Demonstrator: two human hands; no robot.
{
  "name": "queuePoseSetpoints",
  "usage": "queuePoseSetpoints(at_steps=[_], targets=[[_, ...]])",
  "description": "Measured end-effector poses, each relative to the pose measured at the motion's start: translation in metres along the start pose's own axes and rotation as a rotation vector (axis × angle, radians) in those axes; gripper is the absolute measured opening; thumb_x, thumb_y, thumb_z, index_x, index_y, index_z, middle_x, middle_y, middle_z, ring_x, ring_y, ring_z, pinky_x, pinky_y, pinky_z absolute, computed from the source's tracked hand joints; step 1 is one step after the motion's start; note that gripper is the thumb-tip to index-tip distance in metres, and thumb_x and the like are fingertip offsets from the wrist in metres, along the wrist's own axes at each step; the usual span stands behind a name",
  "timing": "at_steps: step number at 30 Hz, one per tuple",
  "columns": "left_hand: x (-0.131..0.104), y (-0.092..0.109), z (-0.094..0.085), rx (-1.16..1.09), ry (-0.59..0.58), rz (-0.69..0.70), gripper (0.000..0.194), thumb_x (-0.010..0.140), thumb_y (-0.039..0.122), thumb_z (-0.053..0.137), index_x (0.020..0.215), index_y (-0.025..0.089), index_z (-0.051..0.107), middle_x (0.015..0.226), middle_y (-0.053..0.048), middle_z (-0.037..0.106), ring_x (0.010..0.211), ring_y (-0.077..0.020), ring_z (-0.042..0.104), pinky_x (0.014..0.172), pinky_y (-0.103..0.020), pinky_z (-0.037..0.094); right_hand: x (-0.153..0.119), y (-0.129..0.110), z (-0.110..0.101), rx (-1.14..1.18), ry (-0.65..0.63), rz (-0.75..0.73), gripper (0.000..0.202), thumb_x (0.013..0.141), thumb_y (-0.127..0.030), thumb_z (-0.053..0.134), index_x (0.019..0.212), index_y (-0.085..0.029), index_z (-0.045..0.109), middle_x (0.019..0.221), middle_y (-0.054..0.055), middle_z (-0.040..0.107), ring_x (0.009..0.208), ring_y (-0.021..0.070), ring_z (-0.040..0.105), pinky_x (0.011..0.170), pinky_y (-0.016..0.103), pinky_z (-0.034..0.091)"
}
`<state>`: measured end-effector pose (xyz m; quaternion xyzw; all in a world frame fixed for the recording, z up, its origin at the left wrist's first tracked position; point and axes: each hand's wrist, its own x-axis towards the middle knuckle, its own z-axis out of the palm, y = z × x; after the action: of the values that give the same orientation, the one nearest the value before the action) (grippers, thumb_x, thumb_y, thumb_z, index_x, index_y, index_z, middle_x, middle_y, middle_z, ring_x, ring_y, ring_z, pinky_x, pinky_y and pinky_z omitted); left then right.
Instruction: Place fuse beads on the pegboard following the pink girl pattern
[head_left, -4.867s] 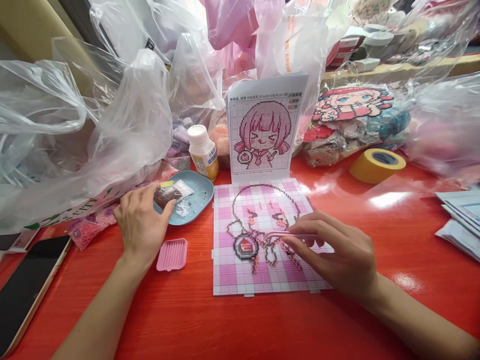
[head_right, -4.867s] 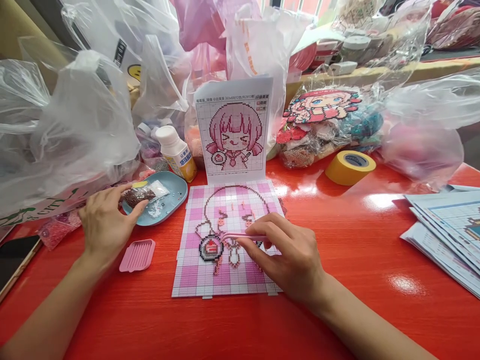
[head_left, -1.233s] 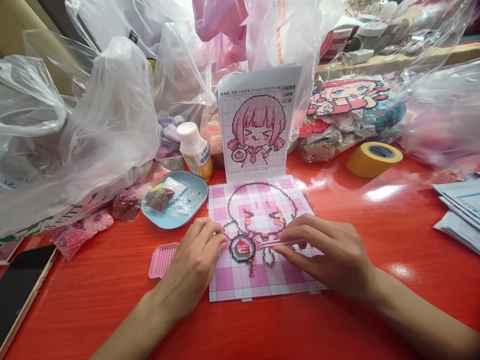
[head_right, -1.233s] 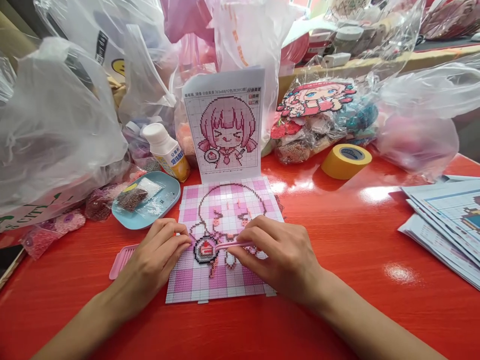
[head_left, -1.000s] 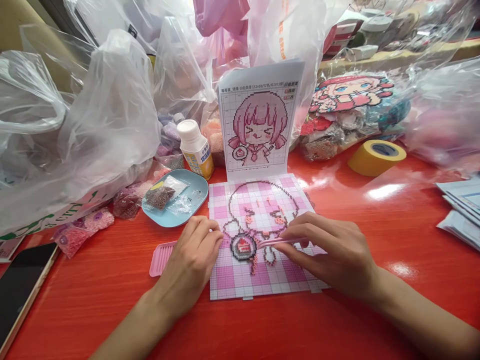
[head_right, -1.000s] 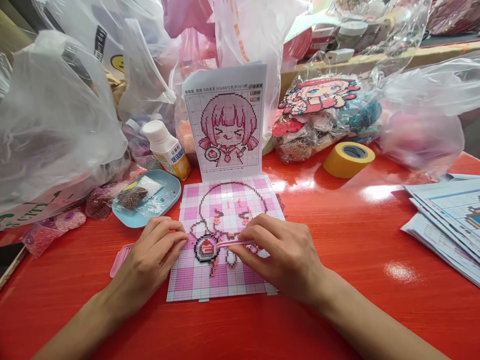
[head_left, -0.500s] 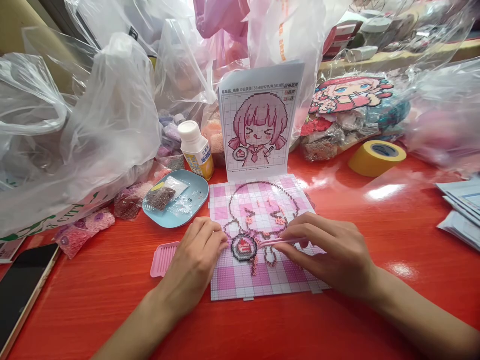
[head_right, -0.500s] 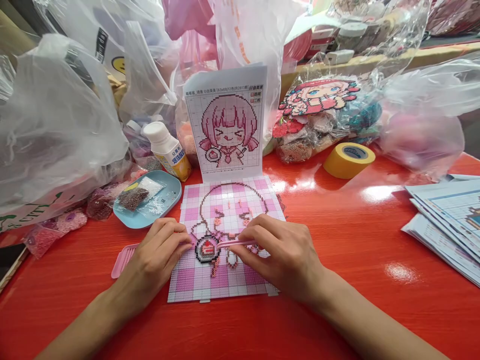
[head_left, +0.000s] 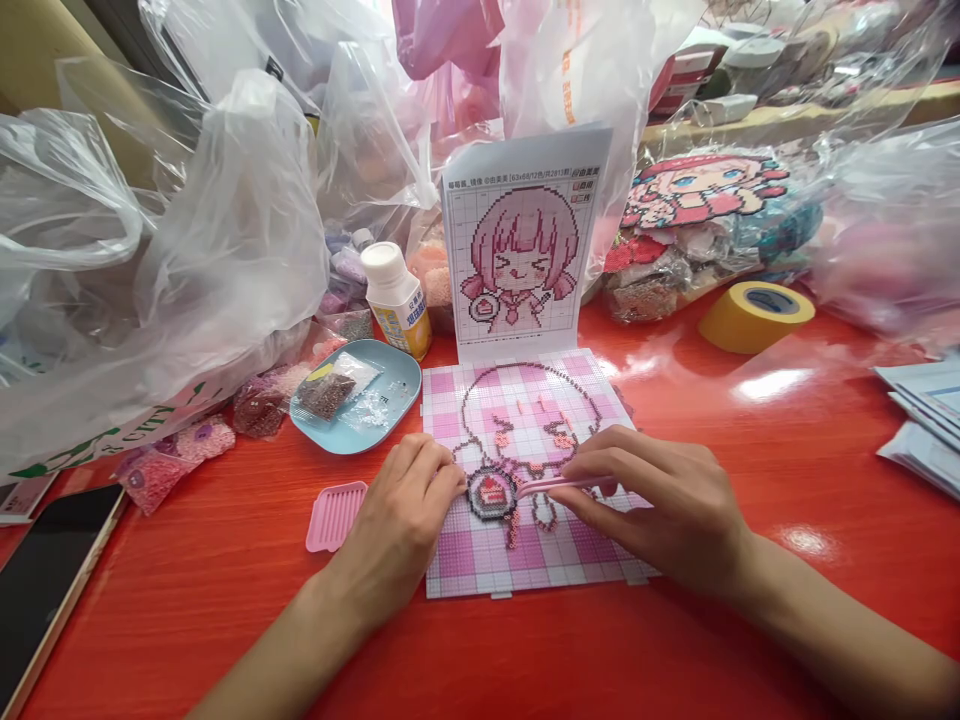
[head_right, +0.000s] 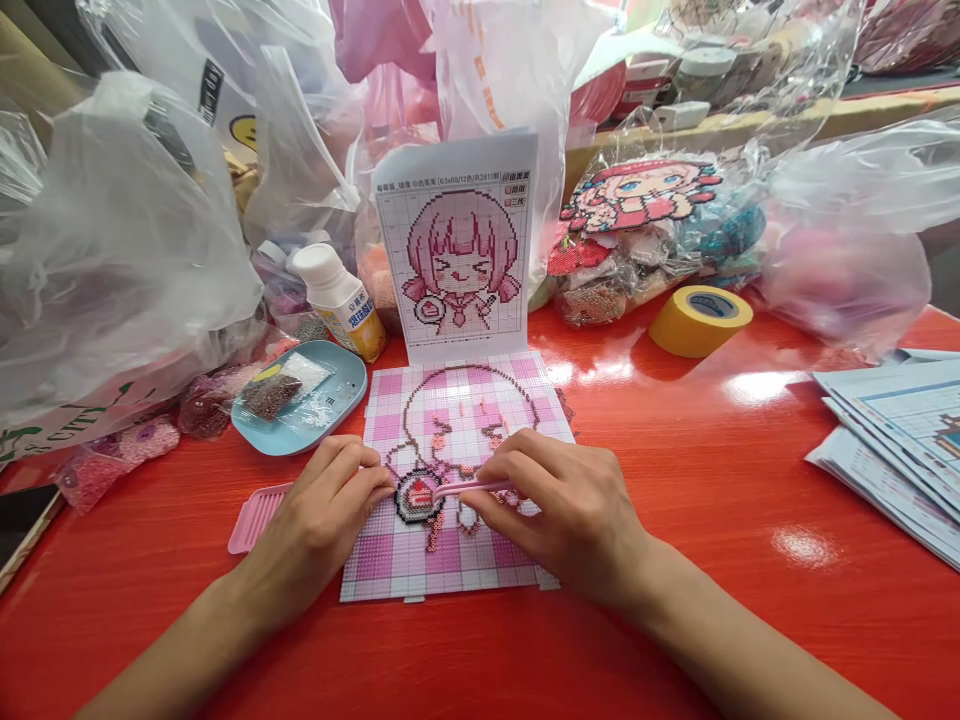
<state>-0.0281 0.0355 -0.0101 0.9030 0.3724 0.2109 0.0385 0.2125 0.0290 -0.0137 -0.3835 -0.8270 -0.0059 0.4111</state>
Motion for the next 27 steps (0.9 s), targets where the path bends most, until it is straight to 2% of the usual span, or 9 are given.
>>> queuePoseSetpoints(at_steps=[9, 14, 17, 22, 25, 27], targets=[[0.002, -0.002, 0.003, 0.003, 0.034, -0.031, 0.02, 0.089, 0.002, 0.042, 0.078, 0.016, 0.052, 0.077, -0.005, 0.057, 0.077, -0.0181, 0.047, 0.064, -0.032, 0.047, -0.001, 0.0, 0.001, 0.003, -0.001, -0.003, 0.011, 0.081, -0.023, 0.069, 0.078, -0.017, 0.061, 0.066, 0.0, 0.063, 0.056, 0.0097, 0.059, 0.05, 0.02, 0.045], [0.004, -0.013, -0.009, 0.089, 0.158, -0.054, 0.016, 0.09, 0.007, 0.045, 0.081, 0.016, 0.054, 0.078, -0.006, 0.058, 0.08, -0.0203, 0.049, 0.07, -0.035, 0.047, 0.0, -0.001, 0.0, 0.005, 0.012, -0.004, 0.011, 0.081, -0.021, 0.069, 0.076, -0.017, 0.06, 0.066, 0.0, 0.064, 0.055, 0.0091, 0.058, 0.048, 0.02, 0.044], [0.003, -0.029, -0.021, 0.182, 0.264, -0.151, 0.01, 0.091, 0.012, 0.048, 0.086, 0.016, 0.056, 0.082, -0.008, 0.059, 0.085, -0.0239, 0.05, 0.076, -0.042, 0.046, 0.0, -0.001, 0.0, 0.012, 0.005, -0.002, 0.011, 0.08, -0.021, 0.07, 0.076, -0.017, 0.061, 0.067, 0.001, 0.064, 0.056, 0.0097, 0.06, 0.049, 0.021, 0.045], [-0.006, -0.059, -0.038, 0.302, 0.297, -0.347, 0.01, 0.091, 0.021, 0.05, 0.094, 0.02, 0.059, 0.092, -0.008, 0.065, 0.093, -0.0264, 0.054, 0.083, -0.045, 0.045, 0.0, -0.002, 0.0, 0.025, -0.002, -0.007, 0.01, 0.081, -0.021, 0.069, 0.077, -0.016, 0.061, 0.067, 0.001, 0.064, 0.056, 0.0095, 0.06, 0.05, 0.021, 0.045], [-0.016, -0.079, -0.046, 0.377, 0.323, -0.508, 0.018, 0.091, 0.03, 0.049, 0.102, 0.018, 0.058, 0.1, -0.012, 0.063, 0.1, -0.0315, 0.052, 0.087, -0.05, 0.042, 0.0, -0.002, -0.001, 0.022, 0.004, -0.009, 0.011, 0.08, -0.02, 0.07, 0.076, -0.016, 0.061, 0.067, 0.001, 0.064, 0.056, 0.009, 0.059, 0.048, 0.02, 0.043], [-0.022, -0.091, -0.047, 0.396, 0.297, -0.589, 0.029, 0.09, 0.039, 0.048, 0.106, 0.017, 0.058, 0.103, -0.014, 0.062, 0.104, -0.0353, 0.052, 0.089, -0.053, 0.04, -0.001, -0.002, -0.001, 0.017, 0.004, -0.008, 0.012, 0.08, -0.02, 0.07, 0.075, -0.016, 0.061, 0.067, 0.001, 0.064, 0.056, 0.0089, 0.059, 0.048, 0.02, 0.043]])
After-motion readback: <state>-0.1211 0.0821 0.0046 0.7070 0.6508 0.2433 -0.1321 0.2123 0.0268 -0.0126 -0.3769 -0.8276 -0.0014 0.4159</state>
